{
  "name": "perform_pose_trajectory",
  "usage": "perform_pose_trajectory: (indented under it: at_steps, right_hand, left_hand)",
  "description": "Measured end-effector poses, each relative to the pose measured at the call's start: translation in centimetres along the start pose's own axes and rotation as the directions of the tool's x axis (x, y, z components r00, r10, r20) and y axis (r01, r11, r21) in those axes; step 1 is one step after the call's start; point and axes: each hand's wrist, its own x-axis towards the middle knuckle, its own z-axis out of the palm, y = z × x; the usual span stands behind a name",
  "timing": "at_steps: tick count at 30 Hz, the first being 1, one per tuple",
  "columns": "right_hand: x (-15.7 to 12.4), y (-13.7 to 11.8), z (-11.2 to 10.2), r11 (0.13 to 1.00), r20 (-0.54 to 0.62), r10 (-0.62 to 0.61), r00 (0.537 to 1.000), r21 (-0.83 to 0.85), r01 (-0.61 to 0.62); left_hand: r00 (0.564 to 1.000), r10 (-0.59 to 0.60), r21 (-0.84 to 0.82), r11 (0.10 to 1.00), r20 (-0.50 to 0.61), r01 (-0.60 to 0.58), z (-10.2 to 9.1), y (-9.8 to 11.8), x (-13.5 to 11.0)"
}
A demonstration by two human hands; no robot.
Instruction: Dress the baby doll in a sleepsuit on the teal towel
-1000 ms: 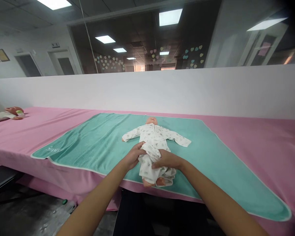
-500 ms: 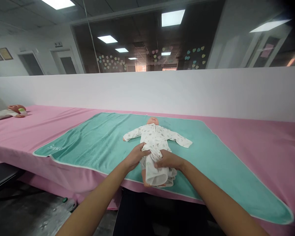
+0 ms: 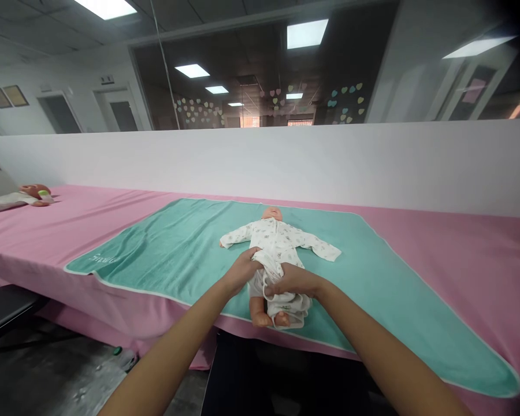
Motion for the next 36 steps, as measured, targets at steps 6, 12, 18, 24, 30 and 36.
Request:
perform_pose_trajectory:
  at_steps: [6, 12, 18, 24, 30, 36]
  right_hand:
    - [1.1, 1.1, 0.3, 0.923, -0.269, -0.135, 0.954, 0.315, 0.220]
    - [1.0, 1.4, 0.4, 0.848, -0.210, -0.147, 0.967, 0.476, 0.232]
    - [0.2, 0.3, 1.5, 0.942, -0.078, -0.118, 0.990, 0.305, 0.136]
    - [0.2, 0.2, 2.0, 0.971, -0.178, -0.109, 0.978, -0.230, 0.066]
    - [-0.2, 0.6, 2.8, 0.707, -0.199, -0.204, 0.959, -0.707, 0.004]
    - [-0.2, -0.3, 3.8, 0.443, -0.075, -0.229, 0.971, -0.896, 0.036]
  left_hand:
    - [0.964, -0.079, -0.235, 0.962, 0.255, 0.141, 0.1, 0.6, -1.5]
    - [0.983, -0.004, 0.408, 0.910, 0.182, -0.073, -0.3, 0.4, -1.4]
    - [0.929, 0.369, 0.855, 0.494, -0.039, -0.160, 0.9, -0.9, -0.4]
    - [0.952, 0.270, 0.828, 0.559, -0.146, -0.032, 1.1, -0.9, -2.4]
    - [0.946, -0.168, 0.528, 0.796, -0.277, 0.296, 1.8, -2.1, -7.7]
    - [0.884, -0.223, 0.384, 0.837, -0.411, 0.390, 3.6, -2.4, -10.6]
